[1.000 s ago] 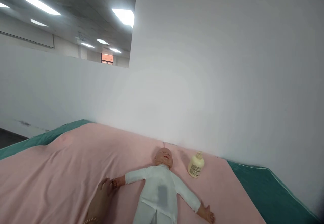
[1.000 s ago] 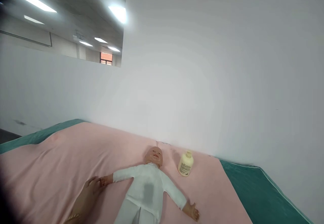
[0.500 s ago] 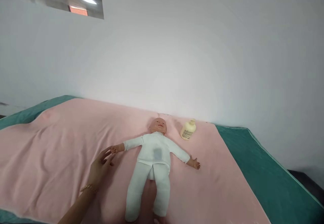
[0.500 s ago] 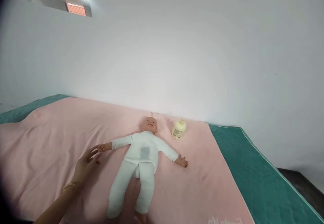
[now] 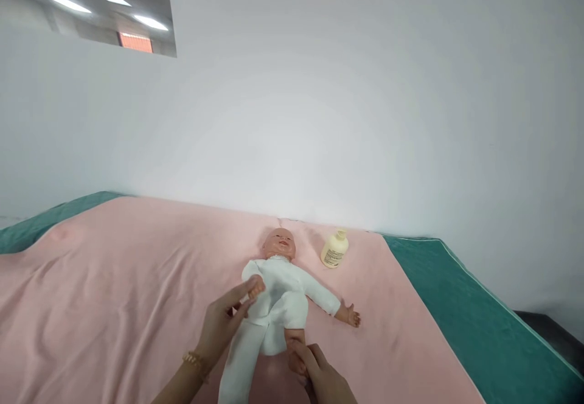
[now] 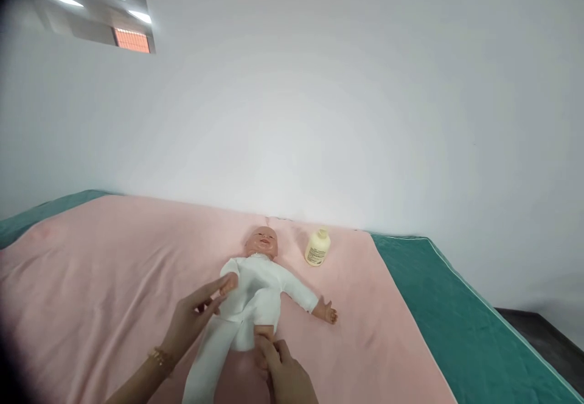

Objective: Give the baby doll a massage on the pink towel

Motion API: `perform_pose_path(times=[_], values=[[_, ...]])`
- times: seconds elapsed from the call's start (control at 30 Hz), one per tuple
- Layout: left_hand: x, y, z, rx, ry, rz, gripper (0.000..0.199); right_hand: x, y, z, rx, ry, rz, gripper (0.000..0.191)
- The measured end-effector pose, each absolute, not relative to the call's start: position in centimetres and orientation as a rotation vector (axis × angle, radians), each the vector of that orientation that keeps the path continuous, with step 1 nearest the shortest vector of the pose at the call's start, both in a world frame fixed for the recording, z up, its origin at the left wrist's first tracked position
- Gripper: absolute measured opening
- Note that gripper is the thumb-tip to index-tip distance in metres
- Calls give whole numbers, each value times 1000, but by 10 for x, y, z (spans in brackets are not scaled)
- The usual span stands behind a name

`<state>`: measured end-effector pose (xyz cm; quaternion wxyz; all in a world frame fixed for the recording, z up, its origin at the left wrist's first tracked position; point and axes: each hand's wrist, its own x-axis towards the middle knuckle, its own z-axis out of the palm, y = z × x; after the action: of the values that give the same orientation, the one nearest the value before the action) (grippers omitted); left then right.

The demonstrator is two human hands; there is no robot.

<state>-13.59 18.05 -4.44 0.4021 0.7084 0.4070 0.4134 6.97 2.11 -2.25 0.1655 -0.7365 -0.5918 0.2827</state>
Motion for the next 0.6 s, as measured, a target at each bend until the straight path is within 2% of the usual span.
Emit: perform_pose_path(times=[0.07, 0.17, 0.37, 0.5, 0.6], values=[[-126, 176, -53, 1934, 903, 990, 37, 71, 32, -15, -2059, -1702, 792, 50], [-119, 172, -65, 2075, 793, 964, 34, 70, 36, -10, -1977, -1723, 793, 49], [-134, 176, -64, 1984, 1000, 1044, 39, 66, 38, -14, -1918, -1662, 852, 43], [-168, 185, -61, 1904, 1235, 1051, 44, 61, 99, 10, -1957, -1592, 755, 38], [-193, 195, -68, 1827, 1396, 996, 52, 58, 169, 33, -1960, -1552, 675, 48]])
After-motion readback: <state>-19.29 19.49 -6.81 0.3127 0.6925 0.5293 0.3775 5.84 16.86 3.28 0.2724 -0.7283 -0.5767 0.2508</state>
